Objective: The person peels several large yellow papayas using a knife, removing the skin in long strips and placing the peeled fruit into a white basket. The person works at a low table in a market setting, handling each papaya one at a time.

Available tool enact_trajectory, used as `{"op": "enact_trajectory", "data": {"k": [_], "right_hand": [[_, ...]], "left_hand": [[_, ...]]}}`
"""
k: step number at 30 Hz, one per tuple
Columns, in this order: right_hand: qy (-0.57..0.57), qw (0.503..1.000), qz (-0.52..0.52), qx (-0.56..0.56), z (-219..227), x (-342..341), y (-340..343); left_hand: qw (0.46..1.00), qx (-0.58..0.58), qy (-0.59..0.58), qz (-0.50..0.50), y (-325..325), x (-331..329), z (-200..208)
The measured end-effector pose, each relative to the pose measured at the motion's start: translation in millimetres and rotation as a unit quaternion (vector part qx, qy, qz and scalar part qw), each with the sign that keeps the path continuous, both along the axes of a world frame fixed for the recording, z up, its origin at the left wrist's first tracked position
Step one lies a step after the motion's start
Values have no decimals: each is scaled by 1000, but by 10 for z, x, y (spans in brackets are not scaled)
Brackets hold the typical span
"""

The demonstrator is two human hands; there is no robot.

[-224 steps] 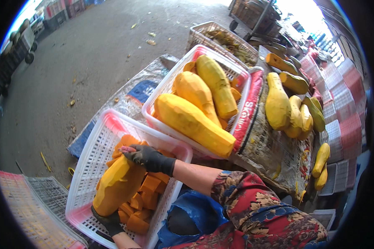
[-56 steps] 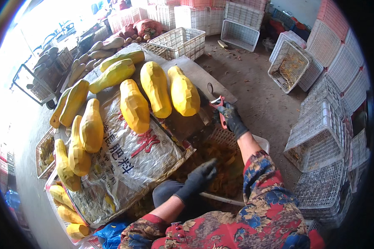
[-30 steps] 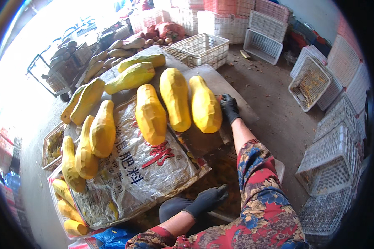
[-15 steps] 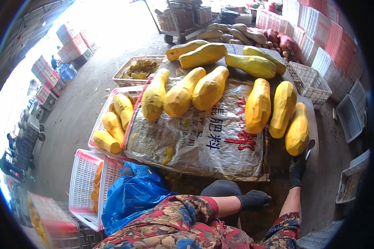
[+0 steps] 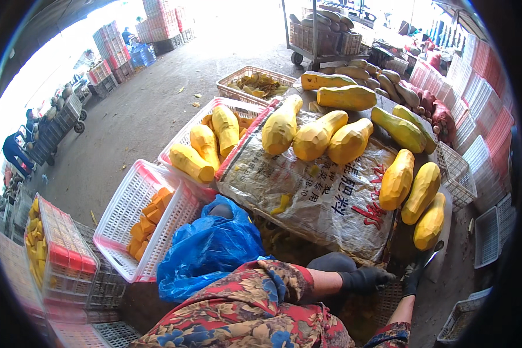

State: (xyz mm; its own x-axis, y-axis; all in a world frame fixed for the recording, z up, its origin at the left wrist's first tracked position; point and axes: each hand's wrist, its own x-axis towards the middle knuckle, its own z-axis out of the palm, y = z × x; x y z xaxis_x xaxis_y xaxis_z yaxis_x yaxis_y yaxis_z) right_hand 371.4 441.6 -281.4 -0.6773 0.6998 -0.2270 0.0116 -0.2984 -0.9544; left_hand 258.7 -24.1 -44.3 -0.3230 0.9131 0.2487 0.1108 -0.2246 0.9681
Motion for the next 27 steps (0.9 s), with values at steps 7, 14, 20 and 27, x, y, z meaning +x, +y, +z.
{"op": "enact_trajectory", "data": {"k": [7,14,20,27], "right_hand": [[75,969,-194,-133,856,-186,-1142],[-50,987,-111,105,1993,-291,-2313],[12,943,189,275,2755,-1546,-3680],[57,838,521,153,3093,-3309,-6405]], "left_hand": [[972,118,131,155,-766,-625,676],[919,86,125,365,-2296,-1514,1087],[817,171,-102,542,-4337,-2039,707],[555,188,-529,614,-5278,-1990,-221]]}}
